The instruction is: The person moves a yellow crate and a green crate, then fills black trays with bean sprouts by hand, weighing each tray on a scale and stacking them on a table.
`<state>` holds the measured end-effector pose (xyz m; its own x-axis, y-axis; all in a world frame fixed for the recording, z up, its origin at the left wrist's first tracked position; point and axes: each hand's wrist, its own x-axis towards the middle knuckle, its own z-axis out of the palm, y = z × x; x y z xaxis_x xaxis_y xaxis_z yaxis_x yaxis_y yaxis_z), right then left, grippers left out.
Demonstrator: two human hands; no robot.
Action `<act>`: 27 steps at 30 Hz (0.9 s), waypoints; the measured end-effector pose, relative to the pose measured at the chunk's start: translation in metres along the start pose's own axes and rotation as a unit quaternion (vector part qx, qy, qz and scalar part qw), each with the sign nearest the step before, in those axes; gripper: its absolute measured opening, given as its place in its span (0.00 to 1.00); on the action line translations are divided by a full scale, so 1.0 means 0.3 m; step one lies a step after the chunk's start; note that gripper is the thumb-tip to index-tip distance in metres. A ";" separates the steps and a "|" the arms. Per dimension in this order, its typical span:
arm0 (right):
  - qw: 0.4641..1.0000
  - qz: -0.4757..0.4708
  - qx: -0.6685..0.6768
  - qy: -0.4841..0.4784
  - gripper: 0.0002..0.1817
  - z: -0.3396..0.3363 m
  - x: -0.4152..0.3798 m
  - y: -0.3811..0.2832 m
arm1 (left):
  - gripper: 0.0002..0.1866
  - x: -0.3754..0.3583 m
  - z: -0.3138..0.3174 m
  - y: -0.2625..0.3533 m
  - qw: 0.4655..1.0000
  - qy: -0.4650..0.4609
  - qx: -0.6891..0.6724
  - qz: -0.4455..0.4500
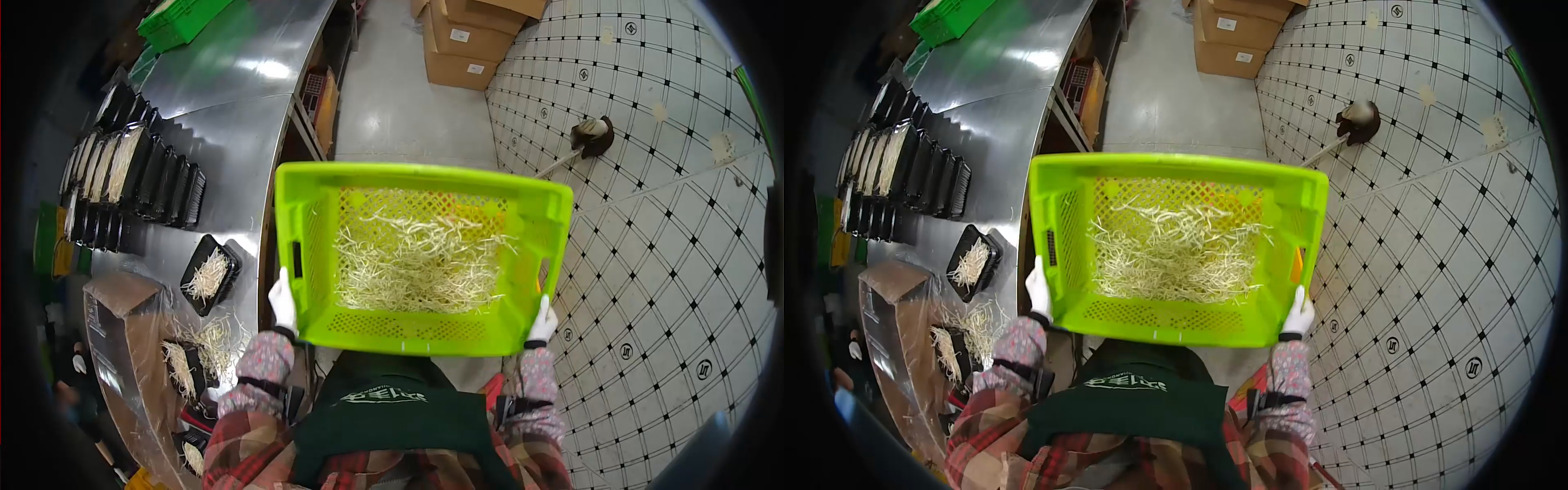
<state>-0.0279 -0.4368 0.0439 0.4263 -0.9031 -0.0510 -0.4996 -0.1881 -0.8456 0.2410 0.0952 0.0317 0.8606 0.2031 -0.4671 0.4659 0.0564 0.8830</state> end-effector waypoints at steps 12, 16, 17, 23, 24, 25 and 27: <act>0.986 0.133 -0.096 -0.016 0.37 0.088 -0.009 0.117 | 0.21 0.025 -0.019 0.058 0.961 -0.068 0.257 0.071; 0.972 0.204 -0.116 -0.036 0.38 0.129 -0.092 0.221 | 0.22 0.001 -0.114 -0.088 0.950 -0.051 0.305 0.047; 0.976 0.192 -0.099 -0.035 0.39 0.161 -0.113 0.217 | 0.23 0.025 -0.139 -0.144 0.948 -0.048 0.314 0.031; 0.959 -0.119 -0.256 0.012 0.24 0.210 -0.160 0.103 | 0.29 -0.059 -0.118 -0.125 0.896 -0.042 0.401 0.185; 0.941 -0.215 -0.260 -0.001 0.25 0.230 -0.173 -0.042 | 0.30 -0.118 -0.045 -0.026 0.842 -0.041 0.440 0.311; 0.934 -0.260 -0.241 -0.043 0.25 0.266 -0.176 -0.093 | 0.30 -0.140 0.013 0.011 0.843 -0.092 0.424 0.317; 0.930 -0.264 -0.198 -0.164 0.27 0.351 -0.188 -0.109 | 0.30 -0.150 0.113 0.012 0.829 -0.189 0.412 0.328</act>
<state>0.0439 -0.3390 0.0184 0.8653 -0.4908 0.1016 -0.3664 -0.7577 -0.5401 0.2109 0.0530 0.0542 0.9147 -0.4037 -0.0178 -0.2794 -0.6637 0.6938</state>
